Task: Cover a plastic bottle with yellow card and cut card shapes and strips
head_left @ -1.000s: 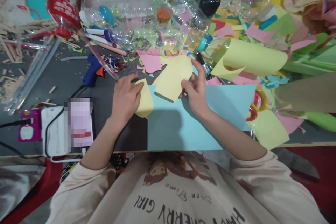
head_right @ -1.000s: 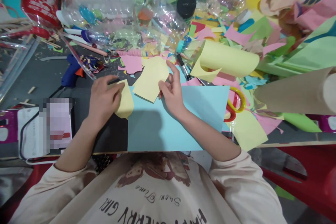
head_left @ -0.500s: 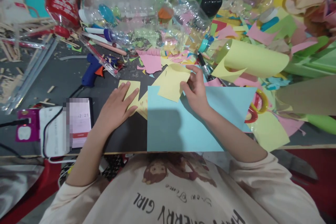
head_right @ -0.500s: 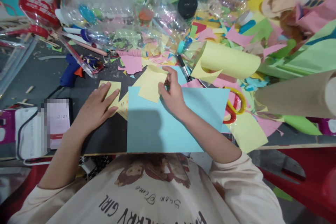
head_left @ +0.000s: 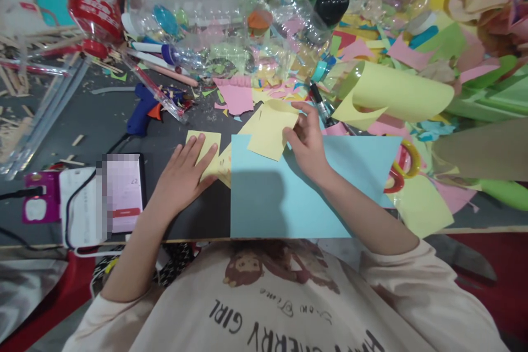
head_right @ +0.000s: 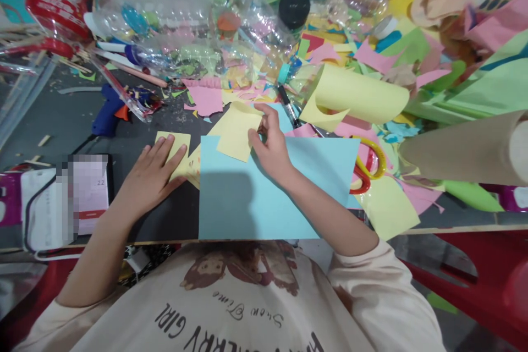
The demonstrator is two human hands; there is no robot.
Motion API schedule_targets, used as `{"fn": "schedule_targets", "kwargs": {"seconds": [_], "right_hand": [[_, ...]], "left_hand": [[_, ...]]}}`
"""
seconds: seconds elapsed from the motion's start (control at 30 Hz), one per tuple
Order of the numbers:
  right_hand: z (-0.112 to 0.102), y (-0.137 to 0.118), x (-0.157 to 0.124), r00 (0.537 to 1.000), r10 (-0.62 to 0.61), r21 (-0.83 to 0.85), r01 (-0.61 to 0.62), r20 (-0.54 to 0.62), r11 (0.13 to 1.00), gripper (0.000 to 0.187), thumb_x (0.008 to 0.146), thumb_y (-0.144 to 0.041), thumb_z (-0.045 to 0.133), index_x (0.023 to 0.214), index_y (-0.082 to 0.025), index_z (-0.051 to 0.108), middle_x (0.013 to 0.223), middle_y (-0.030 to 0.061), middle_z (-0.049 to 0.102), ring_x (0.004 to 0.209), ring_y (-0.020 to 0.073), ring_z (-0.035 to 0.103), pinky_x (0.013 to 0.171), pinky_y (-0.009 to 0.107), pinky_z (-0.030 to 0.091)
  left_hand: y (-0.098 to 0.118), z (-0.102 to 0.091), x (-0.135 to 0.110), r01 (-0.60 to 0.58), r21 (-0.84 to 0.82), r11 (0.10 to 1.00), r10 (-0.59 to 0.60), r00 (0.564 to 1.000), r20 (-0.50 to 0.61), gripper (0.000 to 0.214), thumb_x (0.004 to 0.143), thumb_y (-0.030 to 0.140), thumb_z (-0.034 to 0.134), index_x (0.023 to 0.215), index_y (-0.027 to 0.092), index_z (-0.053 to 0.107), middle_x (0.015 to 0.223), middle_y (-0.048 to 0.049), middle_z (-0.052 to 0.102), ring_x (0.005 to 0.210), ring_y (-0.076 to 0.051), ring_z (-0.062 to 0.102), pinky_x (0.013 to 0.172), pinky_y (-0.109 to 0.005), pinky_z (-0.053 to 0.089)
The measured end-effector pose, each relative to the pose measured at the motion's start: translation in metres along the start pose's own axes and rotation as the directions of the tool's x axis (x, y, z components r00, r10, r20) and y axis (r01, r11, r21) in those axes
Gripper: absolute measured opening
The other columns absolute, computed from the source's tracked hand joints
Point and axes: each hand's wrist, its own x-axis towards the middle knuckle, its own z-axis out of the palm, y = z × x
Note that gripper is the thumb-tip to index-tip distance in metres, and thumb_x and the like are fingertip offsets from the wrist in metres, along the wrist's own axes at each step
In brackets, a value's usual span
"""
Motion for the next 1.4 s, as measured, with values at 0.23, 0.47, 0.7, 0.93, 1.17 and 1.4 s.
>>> {"fn": "schedule_targets", "kwargs": {"seconds": [0.23, 0.47, 0.7, 0.93, 1.17, 1.4], "right_hand": [[0.000, -0.002, 0.000, 1.000, 0.018, -0.003, -0.018, -0.016, 1.000, 0.045, 0.095, -0.045, 0.045, 0.137, -0.036, 0.033, 0.098, 0.0056, 0.053, 0.090, 0.0248, 0.058, 0.081, 0.045, 0.053], [-0.001, -0.003, -0.001, 0.997, -0.011, -0.037, 0.008, -0.071, 0.999, 0.044, 0.094, -0.054, 0.044, 0.133, -0.036, 0.037, 0.089, 0.0037, 0.043, 0.078, 0.0229, 0.051, 0.073, 0.039, 0.049], [-0.001, -0.006, 0.000, 0.998, -0.007, 0.001, 0.007, -0.055, 1.000, 0.041, 0.093, -0.050, 0.046, 0.131, -0.036, 0.037, 0.087, 0.0028, 0.040, 0.077, 0.0228, 0.048, 0.072, 0.038, 0.046], [-0.014, -0.003, -0.006, 0.999, -0.001, -0.011, 0.000, -0.045, 1.000, 0.038, 0.094, -0.043, 0.050, 0.130, -0.037, 0.040, 0.083, 0.0012, 0.042, 0.073, 0.0215, 0.049, 0.071, 0.040, 0.049], [-0.025, -0.002, -0.002, 0.993, -0.092, -0.081, 0.086, -0.069, 0.993, 0.036, 0.095, -0.039, 0.051, 0.130, -0.034, 0.042, 0.078, -0.0004, 0.042, 0.070, 0.0199, 0.048, 0.069, 0.037, 0.049], [-0.002, 0.000, 0.029, 0.977, -0.203, -0.133, 0.210, 0.061, 0.969, 0.050, 0.099, -0.039, 0.045, 0.146, -0.033, 0.030, 0.082, 0.0000, 0.052, 0.066, 0.0181, 0.054, 0.067, 0.035, 0.051]], "left_hand": [[0.025, 0.004, 0.014, 0.053, -0.027, 0.998, -0.055, 0.995, -0.084, 0.062, 0.102, 0.047, 0.037, 0.155, 0.013, 0.037, 0.163, -0.0210, 0.031, 0.152, -0.037, 0.030, 0.120, -0.058, 0.030], [0.034, 0.008, 0.029, 0.029, -0.094, 0.995, -0.042, 0.989, -0.139, 0.054, 0.103, 0.035, 0.032, 0.154, 0.019, 0.040, 0.163, -0.0147, 0.034, 0.152, -0.032, 0.031, 0.121, -0.054, 0.030], [0.041, -0.006, 0.024, 0.061, -0.074, 0.995, -0.069, 0.991, -0.119, 0.050, 0.100, 0.030, 0.040, 0.147, 0.016, 0.048, 0.153, -0.0179, 0.049, 0.141, -0.034, 0.048, 0.111, -0.050, 0.044], [0.063, -0.013, 0.013, 0.063, 0.006, 0.998, -0.063, 0.997, -0.051, 0.044, 0.096, 0.023, 0.047, 0.139, 0.021, 0.056, 0.135, -0.0184, 0.063, 0.118, -0.035, 0.064, 0.093, -0.048, 0.055], [0.068, -0.001, 0.022, -0.287, -0.037, 0.957, 0.275, 0.941, -0.196, 0.036, 0.093, 0.009, 0.047, 0.126, 0.019, 0.058, 0.129, -0.0158, 0.063, 0.118, -0.029, 0.063, 0.099, -0.043, 0.052], [0.083, 0.004, 0.051, -0.354, -0.123, 0.927, 0.333, 0.929, -0.164, 0.020, 0.091, 0.007, 0.043, 0.101, 0.015, 0.059, 0.097, -0.0100, 0.063, 0.088, -0.023, 0.062, 0.077, -0.035, 0.055]]}}
